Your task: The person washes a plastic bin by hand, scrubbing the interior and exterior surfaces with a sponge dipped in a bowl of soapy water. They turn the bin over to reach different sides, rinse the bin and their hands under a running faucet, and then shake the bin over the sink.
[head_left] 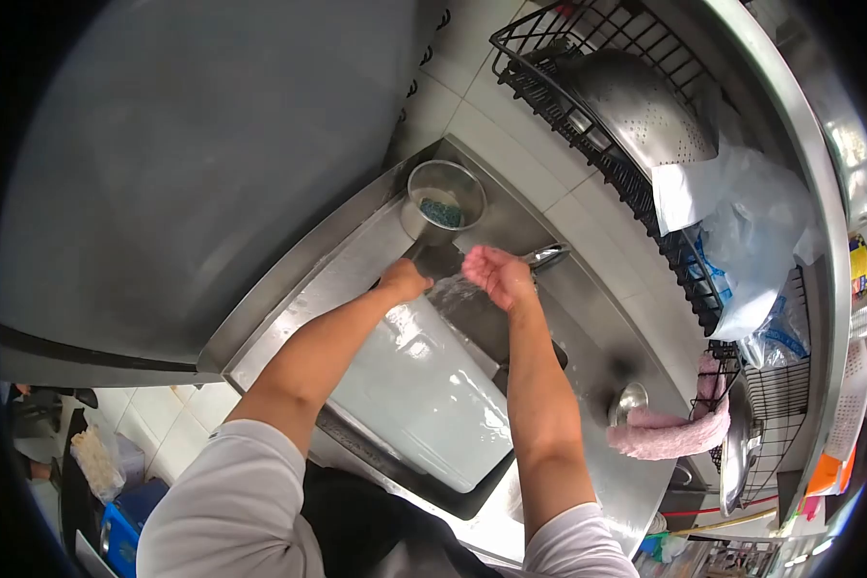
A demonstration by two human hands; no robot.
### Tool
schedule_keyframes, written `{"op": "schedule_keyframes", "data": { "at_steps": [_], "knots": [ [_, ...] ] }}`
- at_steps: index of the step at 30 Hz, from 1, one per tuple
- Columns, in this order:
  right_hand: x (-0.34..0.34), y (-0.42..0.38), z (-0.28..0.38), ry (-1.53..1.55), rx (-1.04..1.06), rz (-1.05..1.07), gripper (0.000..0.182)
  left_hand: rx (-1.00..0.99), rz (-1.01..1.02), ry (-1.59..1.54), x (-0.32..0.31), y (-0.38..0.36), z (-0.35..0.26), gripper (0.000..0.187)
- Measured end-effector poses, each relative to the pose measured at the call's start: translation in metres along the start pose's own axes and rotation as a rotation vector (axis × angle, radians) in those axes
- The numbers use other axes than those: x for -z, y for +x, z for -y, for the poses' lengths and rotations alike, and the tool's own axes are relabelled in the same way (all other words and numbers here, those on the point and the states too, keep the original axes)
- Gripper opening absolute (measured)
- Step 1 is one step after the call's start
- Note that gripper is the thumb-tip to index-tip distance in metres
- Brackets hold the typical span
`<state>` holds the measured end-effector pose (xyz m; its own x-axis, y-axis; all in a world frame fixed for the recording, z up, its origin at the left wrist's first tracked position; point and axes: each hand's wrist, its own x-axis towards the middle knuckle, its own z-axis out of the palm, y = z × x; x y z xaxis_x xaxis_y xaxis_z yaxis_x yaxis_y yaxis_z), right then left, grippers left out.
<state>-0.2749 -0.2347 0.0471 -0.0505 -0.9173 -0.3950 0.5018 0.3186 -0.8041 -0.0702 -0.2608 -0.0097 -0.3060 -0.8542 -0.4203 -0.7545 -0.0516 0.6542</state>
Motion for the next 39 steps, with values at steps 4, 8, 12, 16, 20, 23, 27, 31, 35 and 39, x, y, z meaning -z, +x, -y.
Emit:
{"op": "schedule_keyframes", "data": {
  "at_steps": [4, 8, 12, 16, 20, 23, 27, 31, 35, 39],
  "knots": [
    [0.006, -0.004, -0.001, -0.19, -0.143, 0.025, 0.024, -0.095, -0.053, 0.034, -0.037, 0.037, 0.025, 0.049],
    [0.02, 0.013, -0.01, -0.144, -0.082, -0.235, 0.025, -0.235, -0.173, -0.018, -0.052, 0.057, 0.047, 0.048],
    [0.004, -0.001, -0.012, -0.323, -0.3, 0.207, 0.026, -0.265, -0.141, -0.175, -0.045, 0.054, 0.026, 0.047],
    [-0.001, -0.005, -0.015, -0.561, -0.4, 0.192, 0.025, -0.253, -0.068, 0.016, -0.034, 0.021, 0.003, 0.048],
    [0.02, 0.013, -0.017, -0.396, -0.136, -0.07, 0.023, -0.384, -0.353, 0.448, -0.063, 0.009, 0.02, 0.047],
    [0.017, 0.015, -0.016, -0.064, -0.028, -0.247, 0.022, -0.831, -0.602, 0.662, -0.067, 0.005, 0.029, 0.039],
    [0.008, -0.007, -0.022, 0.026, -0.21, 0.196, 0.021, -0.498, -0.419, -0.428, -0.09, 0.021, -0.003, 0.028],
    [0.006, 0.0, -0.061, 0.634, -0.039, 0.09, 0.02, 0.121, 0.353, -2.002, -0.087, 0.006, -0.053, 0.037],
    [0.015, 0.016, -0.082, 0.308, 0.169, -0.512, 0.014, 0.099, 0.154, -1.894, -0.118, -0.03, -0.071, 0.035],
    [0.029, 0.025, -0.096, -0.44, 0.478, -0.595, 0.01, -0.29, -0.132, -1.217, -0.175, -0.024, -0.068, 0.058]
  ]
}}
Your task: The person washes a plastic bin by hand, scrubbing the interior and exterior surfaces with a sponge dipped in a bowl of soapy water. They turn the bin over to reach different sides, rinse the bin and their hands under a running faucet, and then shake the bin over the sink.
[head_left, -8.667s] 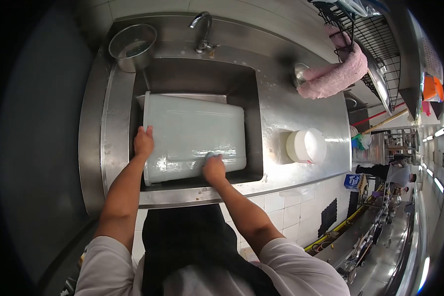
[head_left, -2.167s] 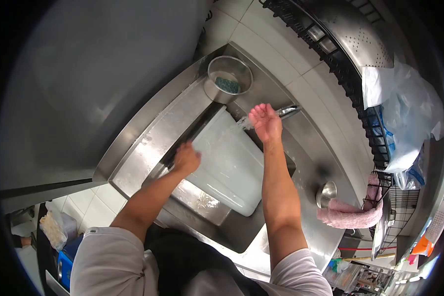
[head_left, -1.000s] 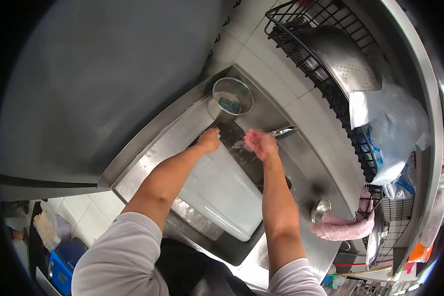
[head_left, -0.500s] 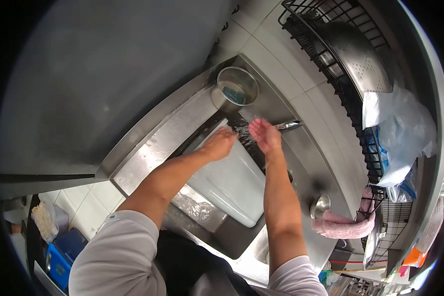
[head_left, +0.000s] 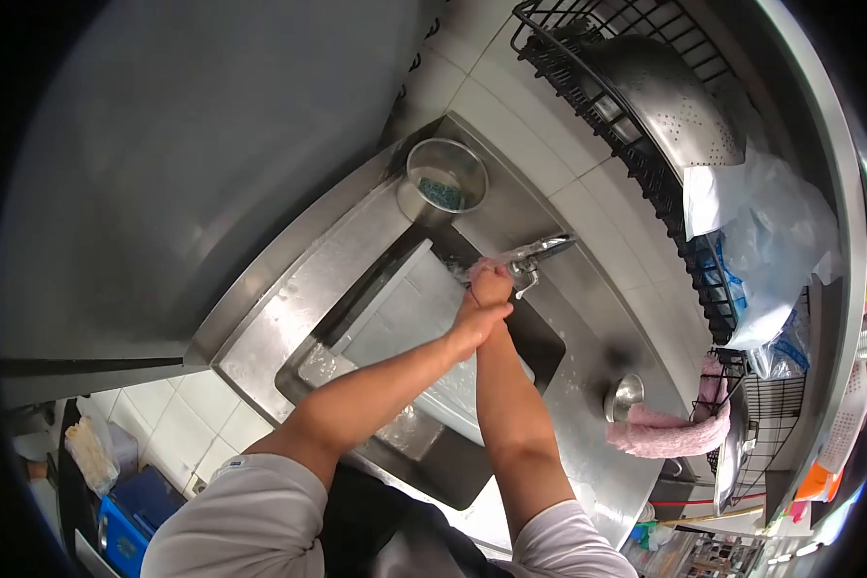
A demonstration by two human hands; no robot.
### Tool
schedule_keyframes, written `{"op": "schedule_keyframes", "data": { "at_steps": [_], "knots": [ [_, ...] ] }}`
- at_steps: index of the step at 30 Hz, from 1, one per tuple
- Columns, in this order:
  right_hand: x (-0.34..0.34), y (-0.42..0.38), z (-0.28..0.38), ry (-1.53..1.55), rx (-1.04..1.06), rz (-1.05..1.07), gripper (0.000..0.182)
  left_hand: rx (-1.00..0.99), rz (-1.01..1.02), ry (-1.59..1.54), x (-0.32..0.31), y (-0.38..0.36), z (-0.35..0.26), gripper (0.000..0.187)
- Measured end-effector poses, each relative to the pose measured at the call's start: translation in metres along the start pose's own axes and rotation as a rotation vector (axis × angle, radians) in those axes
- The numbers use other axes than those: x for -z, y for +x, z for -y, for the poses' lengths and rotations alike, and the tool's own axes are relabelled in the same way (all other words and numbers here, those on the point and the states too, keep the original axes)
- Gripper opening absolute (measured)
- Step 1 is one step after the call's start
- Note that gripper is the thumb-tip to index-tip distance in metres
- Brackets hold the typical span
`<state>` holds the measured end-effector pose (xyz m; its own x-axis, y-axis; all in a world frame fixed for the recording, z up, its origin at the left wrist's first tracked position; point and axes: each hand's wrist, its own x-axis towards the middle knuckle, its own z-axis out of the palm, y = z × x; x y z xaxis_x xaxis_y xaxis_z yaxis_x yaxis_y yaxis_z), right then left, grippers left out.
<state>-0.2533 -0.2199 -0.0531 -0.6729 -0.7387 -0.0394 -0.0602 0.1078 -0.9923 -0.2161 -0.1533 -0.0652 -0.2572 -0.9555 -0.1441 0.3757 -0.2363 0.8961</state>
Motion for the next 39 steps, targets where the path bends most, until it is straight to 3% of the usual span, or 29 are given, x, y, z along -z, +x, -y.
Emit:
{"op": "schedule_keyframes", "data": {
  "at_steps": [1, 2, 4, 6, 7, 8, 10, 12, 14, 16, 18, 20, 21, 22, 23, 24, 25, 26, 27, 29, 32, 34, 36, 37, 39],
  "knots": [
    [0.007, -0.011, -0.006, 0.235, 0.12, 0.189, 0.019, 0.04, 0.006, -0.064, 0.0, 0.009, 0.004, 0.057],
    [0.007, 0.0, -0.012, 0.232, 0.122, 0.191, 0.019, 0.076, 0.012, -0.127, 0.003, 0.021, -0.003, 0.056],
    [0.013, 0.029, -0.038, -0.21, 0.203, 0.471, 0.027, 0.157, 0.024, -0.246, 0.012, 0.043, -0.024, 0.054],
    [0.015, 0.008, 0.014, -0.357, 0.182, 0.473, 0.029, 0.24, 0.036, -0.357, 0.026, 0.063, -0.045, 0.052],
    [0.015, 0.008, 0.028, 0.043, -0.068, 0.493, 0.029, 0.245, 0.037, -0.361, 0.031, 0.067, -0.063, 0.052],
    [0.017, 0.007, 0.039, 0.442, -0.322, 0.488, 0.029, 0.163, -0.005, -0.217, 0.039, 0.066, -0.084, 0.054],
    [0.016, 0.015, 0.056, 0.479, -0.357, 0.397, 0.024, 0.096, -0.036, -0.063, 0.056, 0.058, -0.089, 0.056],
    [0.016, 0.026, 0.063, 0.556, -0.489, 0.387, 0.021, -0.097, 0.035, 0.649, 0.073, 0.053, -0.089, 0.052],
    [0.016, 0.035, 0.069, 0.536, -0.518, 0.383, 0.021, -0.079, 0.041, 0.781, 0.086, 0.037, -0.087, 0.045],
    [0.019, 0.046, 0.064, 0.851, -0.659, 0.425, 0.023, -0.371, -0.164, 1.112, 0.1, 0.019, -0.079, 0.047],
    [0.023, 0.044, 0.066, 0.875, -0.574, 0.394, 0.024, -0.308, -0.2, 1.18, 0.106, 0.004, -0.086, 0.049],
    [0.04, 0.042, 0.07, 0.803, -0.487, 0.671, 0.021, -0.249, -0.228, 1.246, 0.119, -0.004, -0.083, 0.05],
    [0.048, 0.042, 0.065, 0.994, -0.464, 0.818, 0.02, -0.254, -0.203, 1.239, 0.132, -0.003, -0.075, 0.051],
    [0.062, 0.04, 0.061, 0.99, -0.467, 0.809, 0.02, -0.26, -0.181, 1.232, 0.146, -0.003, -0.068, 0.052],
    [0.081, 0.033, 0.059, 0.805, -0.575, 0.861, 0.02, -0.255, -0.174, 1.229, 0.157, -0.008, -0.074, 0.052],
    [0.098, 0.022, 0.055, 0.618, -0.679, 0.904, 0.021, -0.056, -0.036, 1.201, 0.166, -0.015, -0.086, 0.051],
    [0.112, 0.006, 0.05, 0.242, -0.698, 0.944, 0.022, 0.141, 0.105, 1.164, 0.177, -0.021, -0.093, 0.052],
    [0.122, -0.006, 0.045, -0.135, -0.708, 0.962, 0.023, 0.146, 0.119, 1.164, 0.188, -0.029, -0.091, 0.052],
    [0.13, -0.01, 0.037, -0.13, -0.716, 0.949, 0.023, 0.161, 0.114, 1.195, 0.2, -0.041, -0.088, 0.054],
    [0.143, -0.014, 0.02, -0.449, -0.619, 0.861, 0.021, 0.173, 0.126, 1.228, 0.223, -0.057, -0.085, 0.057],
    [0.164, -0.022, 0.001, -0.925, -0.47, 0.704, 0.023, 0.253, 0.322, 1.107, 0.237, -0.079, -0.088, 0.062],
    [0.152, -0.018, 0.016, -0.784, -0.449, 0.698, 0.023, 0.297, 0.295, 1.001, 0.235, -0.09, -0.095, 0.062],
    [0.139, -0.013, 0.021, -1.073, 0.106, 0.756, 0.019, 0.315, 0.26, 0.981, 0.234, -0.087, -0.093, 0.06],
    [0.134, -0.013, 0.026, -1.075, 0.1, 0.756, 0.019, 0.332, 0.214, 0.965, 0.235, -0.088, -0.091, 0.058],
    [0.123, -0.017, 0.045, -0.801, -0.203, 0.698, 0.018, 0.33, 0.203, 0.97, 0.234, -0.09, -0.09, 0.058]
  ]
}}
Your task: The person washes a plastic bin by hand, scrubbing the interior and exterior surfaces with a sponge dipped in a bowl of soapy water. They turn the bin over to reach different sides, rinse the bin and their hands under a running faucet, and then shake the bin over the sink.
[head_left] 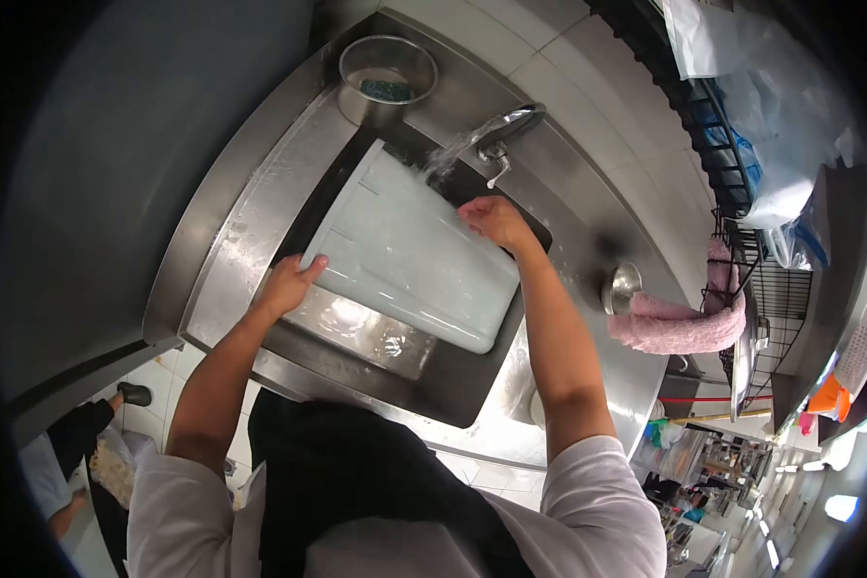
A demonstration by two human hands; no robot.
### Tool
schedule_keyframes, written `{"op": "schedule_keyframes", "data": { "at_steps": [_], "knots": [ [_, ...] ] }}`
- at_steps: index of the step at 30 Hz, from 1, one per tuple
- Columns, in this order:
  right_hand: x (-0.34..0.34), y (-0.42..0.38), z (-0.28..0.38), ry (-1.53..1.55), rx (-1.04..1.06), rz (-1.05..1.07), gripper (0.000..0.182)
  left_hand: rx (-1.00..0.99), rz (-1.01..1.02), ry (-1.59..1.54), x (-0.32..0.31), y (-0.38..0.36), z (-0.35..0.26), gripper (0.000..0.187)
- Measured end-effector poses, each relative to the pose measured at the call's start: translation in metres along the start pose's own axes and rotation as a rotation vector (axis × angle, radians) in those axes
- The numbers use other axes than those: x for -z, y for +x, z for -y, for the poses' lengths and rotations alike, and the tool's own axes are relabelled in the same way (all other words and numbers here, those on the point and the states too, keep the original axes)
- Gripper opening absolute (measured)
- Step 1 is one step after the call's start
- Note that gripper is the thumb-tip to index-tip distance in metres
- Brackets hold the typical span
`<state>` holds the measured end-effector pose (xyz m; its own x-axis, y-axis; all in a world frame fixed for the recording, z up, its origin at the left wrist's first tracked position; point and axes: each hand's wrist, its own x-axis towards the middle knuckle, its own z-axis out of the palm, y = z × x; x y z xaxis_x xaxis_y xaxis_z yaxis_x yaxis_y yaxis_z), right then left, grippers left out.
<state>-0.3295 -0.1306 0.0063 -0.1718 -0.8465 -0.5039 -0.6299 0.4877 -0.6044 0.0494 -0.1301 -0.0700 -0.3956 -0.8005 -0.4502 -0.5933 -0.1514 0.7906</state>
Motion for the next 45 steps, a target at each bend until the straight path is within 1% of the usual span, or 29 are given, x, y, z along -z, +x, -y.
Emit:
{"op": "schedule_keyframes", "data": {
  "at_steps": [2, 4, 6, 7, 8, 9, 10, 11, 12, 13, 15, 17, 18, 19, 21, 23, 25, 26, 27, 29, 30, 31, 35, 37, 39, 41, 42, 44, 45],
  "knots": [
    [-0.005, 0.003, -0.031, -0.037, 0.013, -0.073, 0.018, -0.008, -0.016, -0.001, 0.001, 0.002, -0.002, 0.058],
    [-0.002, -0.023, -0.055, -0.071, 0.0, -0.157, 0.017, -0.05, -0.069, 0.035, -0.003, 0.003, -0.002, 0.057],
    [0.004, -0.078, -0.067, -0.282, -0.023, -0.429, 0.018, -0.068, -0.086, 0.046, 0.0, 0.003, -0.014, 0.059],
    [0.011, -0.108, -0.075, -0.192, -0.035, -0.526, 0.018, -0.079, -0.122, 0.054, -0.001, 0.005, -0.02, 0.064],
    [0.021, -0.139, -0.087, -0.105, -0.048, -0.631, 0.018, -0.272, -0.237, 0.127, -0.008, 0.014, -0.015, 0.074],
    [0.032, -0.168, -0.111, -0.131, -0.098, -0.732, 0.018, -0.275, -0.211, 0.159, -0.007, 0.011, -0.032, 0.078],
    [0.042, -0.201, -0.137, -0.157, -0.151, -0.831, 0.018, -0.343, -0.246, 0.277, -0.013, 0.014, -0.04, 0.079],
    [0.054, -0.242, -0.14, -0.336, -0.158, -0.853, 0.019, -0.413, -0.288, 0.393, -0.019, 0.018, -0.047, 0.081],
    [0.071, -0.271, -0.167, -0.699, -0.235, -0.717, 0.02, -0.426, -0.294, 0.552, -0.025, 0.019, -0.059, 0.081],
    [0.076, -0.303, -0.146, -0.555, -0.53, -0.678, 0.024, -0.438, -0.312, 0.711, -0.029, 0.02, -0.07, 0.08],
    [0.077, -0.346, -0.181, -0.376, -0.577, -0.443, 0.024, -0.438, -0.267, 0.781, -0.043, 0.022, -0.088, 0.076],
    [0.057, -0.371, -0.177, -0.332, -0.684, -0.401, 0.032, -0.558, -0.15, 0.878, -0.057, 0.031, -0.097, 0.071],
    [0.048, -0.37, -0.193, -0.385, -0.654, -0.22, 0.04, -0.605, -0.14, 0.839, -0.066, 0.03, -0.108, 0.067],
    [0.032, -0.372, -0.207, -0.417, -0.692, -0.295, 0.05, -0.615, -0.14, 0.846, -0.077, 0.035, -0.115, 0.067],
    [0.004, -0.363, -0.222, -0.379, -0.682, -0.403, 0.061, -0.697, -0.068, 0.616, -0.096, 0.052, -0.121, 0.063],
    [-0.012, -0.349, -0.22, -0.365, -0.602, -0.358, 0.058, -0.667, -0.05, 0.585, -0.106, 0.055, -0.138, 0.059],
    [-0.024, -0.336, -0.258, -0.311, -0.715, -0.357, 0.047, -0.631, -0.027, 0.597, -0.109, 0.055, -0.152, 0.058],
    [-0.026, -0.334, -0.261, -0.288, -0.665, -0.418, 0.038, -0.602, 0.015, 0.586, -0.11, 0.055, -0.155, 0.057],
    [-0.027, -0.333, -0.264, -0.278, -0.656, -0.417, 0.038, -0.601, 0.01, 0.598, -0.109, 0.053, -0.157, 0.057],
    [-0.025, -0.337, -0.27, -0.408, -0.604, -0.37, 0.035, -0.582, 0.033, 0.603, -0.109, 0.052, -0.157, 0.056],
    [-0.026, -0.34, -0.271, -0.38, -0.648, -0.493, 0.034, -0.582, 0.031, 0.608, -0.108, 0.051, -0.155, 0.056],
    [-0.025, -0.343, -0.272, -0.375, -0.648, -0.493, 0.034, -0.575, 0.046, 0.627, -0.105, 0.05, -0.151, 0.055],
    [-0.005, -0.359, -0.248, -0.441, -0.663, -0.467, 0.041, -0.577, 0.042, 0.707, -0.095, 0.046, -0.126, 0.053],
    [0.008, -0.364, -0.234, -0.3, -0.827, -0.637, 0.047, -0.604, 0.04, 0.706, -0.09, 0.045, -0.115, 0.053],
    [0.02, -0.362, -0.197, -0.284, -0.848, -0.705, 0.05, -0.63, 0.032, 0.705, -0.086, 0.043, -0.109, 0.053],
    [0.028, -0.353, -0.171, -0.393, -0.723, -0.754, 0.055, -0.636, 0.078, 0.745, -0.082, 0.041, -0.104, 0.054],
    [0.027, -0.344, -0.156, -0.307, -0.587, -0.741, 0.051, -0.637, 0.076, 0.747, -0.08, 0.035, -0.105, 0.054],
    [-0.001, -0.312, -0.139, -0.139, -0.256, -0.822, 0.035, -0.657, 0.059, 0.929, -0.077, 0.026, -0.112, 0.058],
    [-0.013, -0.29, -0.111, -0.056, -0.388, -0.732, 0.036, -0.664, 0.056, 0.93, -0.076, 0.027, -0.107, 0.058]
  ]
}}
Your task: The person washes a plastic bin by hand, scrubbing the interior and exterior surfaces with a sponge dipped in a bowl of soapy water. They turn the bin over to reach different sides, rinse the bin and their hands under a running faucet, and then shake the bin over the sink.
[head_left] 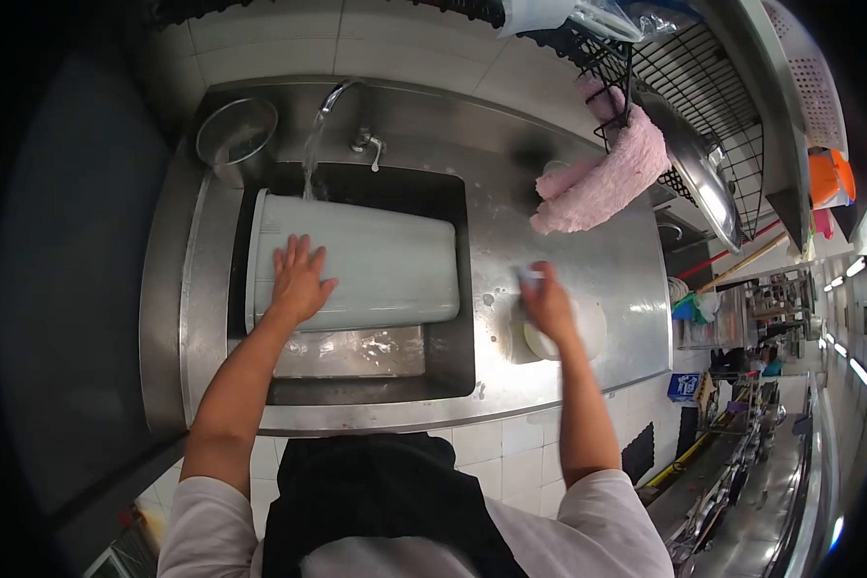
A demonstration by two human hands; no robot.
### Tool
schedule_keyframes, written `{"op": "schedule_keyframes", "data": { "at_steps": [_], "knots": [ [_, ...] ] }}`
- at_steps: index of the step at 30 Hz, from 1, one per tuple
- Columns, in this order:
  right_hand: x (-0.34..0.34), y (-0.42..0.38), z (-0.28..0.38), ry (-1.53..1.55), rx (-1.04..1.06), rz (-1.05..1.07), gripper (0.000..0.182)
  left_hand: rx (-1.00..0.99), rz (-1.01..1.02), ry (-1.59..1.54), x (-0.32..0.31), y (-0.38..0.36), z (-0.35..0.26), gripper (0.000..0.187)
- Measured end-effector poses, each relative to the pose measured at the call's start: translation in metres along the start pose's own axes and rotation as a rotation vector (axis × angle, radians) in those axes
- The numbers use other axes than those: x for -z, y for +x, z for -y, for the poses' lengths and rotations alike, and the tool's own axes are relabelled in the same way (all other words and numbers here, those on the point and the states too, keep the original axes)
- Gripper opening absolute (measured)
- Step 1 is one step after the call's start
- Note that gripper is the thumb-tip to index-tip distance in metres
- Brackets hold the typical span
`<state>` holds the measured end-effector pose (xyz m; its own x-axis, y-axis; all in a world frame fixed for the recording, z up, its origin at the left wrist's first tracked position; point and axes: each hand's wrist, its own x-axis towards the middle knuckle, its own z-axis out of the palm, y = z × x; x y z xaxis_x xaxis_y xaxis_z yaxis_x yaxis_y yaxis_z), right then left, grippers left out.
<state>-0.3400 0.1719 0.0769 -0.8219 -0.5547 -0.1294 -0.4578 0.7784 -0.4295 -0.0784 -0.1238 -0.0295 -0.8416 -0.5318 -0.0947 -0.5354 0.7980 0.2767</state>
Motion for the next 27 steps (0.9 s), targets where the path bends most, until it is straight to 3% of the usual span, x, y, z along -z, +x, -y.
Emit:
{"op": "schedule_keyframes", "data": {
  "at_steps": [2, 3, 4, 6, 8, 9, 11, 12, 14, 17, 20, 21, 22, 24, 26, 27],
  "knots": [
    [-0.044, -0.004, 0.046, -0.044, 0.049, 0.044, 0.034, -0.036, -0.057, 0.023, -0.013, -0.003, 0.012, 0.061],
    [-0.089, 0.009, 0.034, -0.021, 0.204, -0.074, 0.03, -0.037, -0.058, 0.025, -0.013, -0.002, 0.013, 0.061],
    [-0.111, 0.009, 0.048, -0.035, 0.163, -0.13, 0.026, -0.045, -0.039, 0.043, -0.014, -0.003, 0.015, 0.063],
    [-0.178, 0.017, 0.025, -0.061, 0.277, -0.321, 0.021, -0.046, -0.02, 0.065, -0.017, -0.007, 0.018, 0.064],
    [-0.211, 0.003, 0.026, -0.254, 0.341, -0.126, 0.02, -0.07, -0.05, 0.08, -0.02, -0.006, 0.018, 0.065],
    [-0.215, 0.013, 0.027, -0.252, 0.349, -0.124, 0.02, -0.063, -0.052, 0.082, -0.02, -0.003, 0.02, 0.065],
    [-0.218, 0.018, 0.015, 0.033, 0.085, -0.184, 0.03, -0.102, -0.089, 0.097, -0.028, -0.011, 0.02, 0.064],
    [-0.225, 0.04, -0.009, 0.017, 0.268, -0.218, 0.041, -0.099, -0.084, 0.099, -0.027, -0.01, 0.02, 0.064],
    [-0.218, 0.054, -0.001, -0.042, 0.288, -0.285, 0.049, -0.092, -0.054, 0.137, -0.024, -0.007, 0.02, 0.064],
    [-0.228, 0.002, 0.011, -0.075, 0.362, -0.196, 0.043, -0.075, -0.082, 0.104, -0.028, -0.004, 0.02, 0.064],
    [-0.203, 0.021, 0.009, -0.146, 0.258, -0.092, 0.038, -0.085, -0.075, 0.097, -0.024, -0.008, 0.02, 0.063],
    [-0.201, 0.044, 0.002, -0.219, 0.214, -0.077, 0.044, -0.081, -0.087, 0.099, -0.022, -0.005, 0.019, 0.063],
    [-0.201, 0.058, -0.005, -0.279, 0.234, -0.078, 0.038, -0.079, -0.063, 0.11, -0.021, -0.005, 0.018, 0.063],
    [-0.206, 0.035, 0.023, -0.052, 0.098, -0.245, 0.024, -0.074, -0.024, 0.119, -0.023, -0.008, 0.02, 0.062],
    [-0.223, 0.008, 0.032, -0.213, 0.449, -0.156, 0.02, -0.078, -0.032, 0.121, -0.024, -0.005, 0.019, 0.062],
    [-0.225, 0.005, 0.035, -0.295, 0.388, -0.048, 0.024, -0.083, -0.028, 0.121, -0.025, -0.005, 0.019, 0.062]
  ]
}}
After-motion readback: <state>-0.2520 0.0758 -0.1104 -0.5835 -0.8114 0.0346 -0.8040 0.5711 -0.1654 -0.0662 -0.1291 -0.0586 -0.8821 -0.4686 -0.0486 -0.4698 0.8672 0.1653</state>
